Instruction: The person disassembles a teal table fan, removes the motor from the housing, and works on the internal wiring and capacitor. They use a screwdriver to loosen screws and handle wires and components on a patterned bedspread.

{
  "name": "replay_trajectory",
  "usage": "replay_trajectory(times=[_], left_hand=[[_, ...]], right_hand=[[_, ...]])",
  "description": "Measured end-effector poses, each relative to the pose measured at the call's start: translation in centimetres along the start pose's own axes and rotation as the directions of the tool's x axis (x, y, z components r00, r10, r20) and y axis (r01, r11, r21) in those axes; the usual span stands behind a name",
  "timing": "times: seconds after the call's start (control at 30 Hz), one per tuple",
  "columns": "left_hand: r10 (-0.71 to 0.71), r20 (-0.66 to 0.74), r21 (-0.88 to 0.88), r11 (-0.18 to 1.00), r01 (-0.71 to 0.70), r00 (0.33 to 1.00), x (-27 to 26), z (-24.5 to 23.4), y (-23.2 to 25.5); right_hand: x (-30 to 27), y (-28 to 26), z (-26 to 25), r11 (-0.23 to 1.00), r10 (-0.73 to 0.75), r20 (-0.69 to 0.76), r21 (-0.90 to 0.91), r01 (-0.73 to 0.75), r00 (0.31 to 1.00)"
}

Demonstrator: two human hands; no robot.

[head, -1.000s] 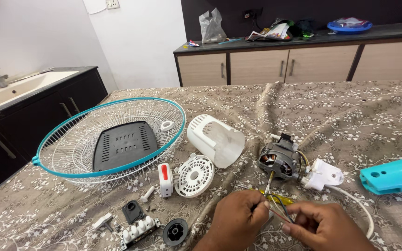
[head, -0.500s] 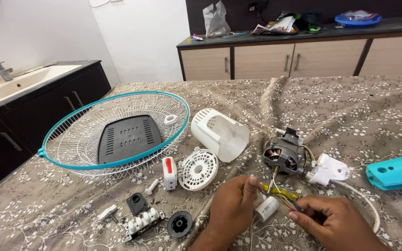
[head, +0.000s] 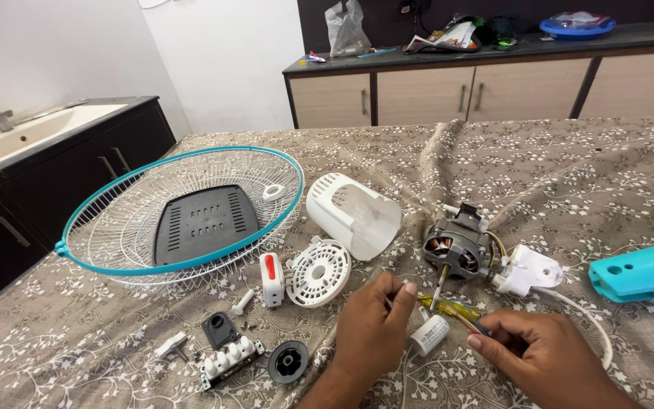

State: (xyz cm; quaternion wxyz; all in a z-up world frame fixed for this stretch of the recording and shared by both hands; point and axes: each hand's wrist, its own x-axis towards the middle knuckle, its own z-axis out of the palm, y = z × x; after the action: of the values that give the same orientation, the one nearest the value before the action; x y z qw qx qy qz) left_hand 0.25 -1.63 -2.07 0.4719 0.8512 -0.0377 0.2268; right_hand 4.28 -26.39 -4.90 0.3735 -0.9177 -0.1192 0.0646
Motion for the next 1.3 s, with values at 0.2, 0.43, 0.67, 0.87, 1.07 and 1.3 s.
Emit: replay_trajectory(times=[0.2,0.43,0.67,0.87,1.07,1.3], left_hand=[[-0.005,0.010,0.097,0.995,0.004,1.000,0.2,-0.1,-0.1],[-0.094,-0.009,-0.012,0.996,0.094,0.996,0.3,0.3,-0.2],[-0.121,-0.028,-0.144,0.983,0.116,0.992,0.3,0.9,-0.9],[-0.318,-0.031,-0.264,0.917,0.299,0.948,1.4,0.3,-1.8],[-0.162,-0.051,-0.238,0.960,0.146,0.985,0.7,-0.1,-0.6],[0.074,0.058,-0.296,0.954,-0.054,0.996,-0.3,-0.2,0.5]], right_hand=[[-0.2,-1.1,-0.3,0.999,0.027,0.026,-0.045,-0.026,0.999],[-0.5,-1.3,-0.3,0.999,0.044,-0.028,0.028,-0.043,0.999],[0.0,-0.2,0.2,1.000,-0.021,-0.031,0.020,0.022,0.999],[-0.5,-0.9,-0.4,0.995,0.066,-0.122,-0.062,-0.074,0.990],[-0.6,-1.6,-0.6,0.995,0.093,-0.134,-0.008,-0.095,0.987],[-0.9,-2.2,-0.7,0.994,0.087,-0.142,0.081,-0.076,0.986]])
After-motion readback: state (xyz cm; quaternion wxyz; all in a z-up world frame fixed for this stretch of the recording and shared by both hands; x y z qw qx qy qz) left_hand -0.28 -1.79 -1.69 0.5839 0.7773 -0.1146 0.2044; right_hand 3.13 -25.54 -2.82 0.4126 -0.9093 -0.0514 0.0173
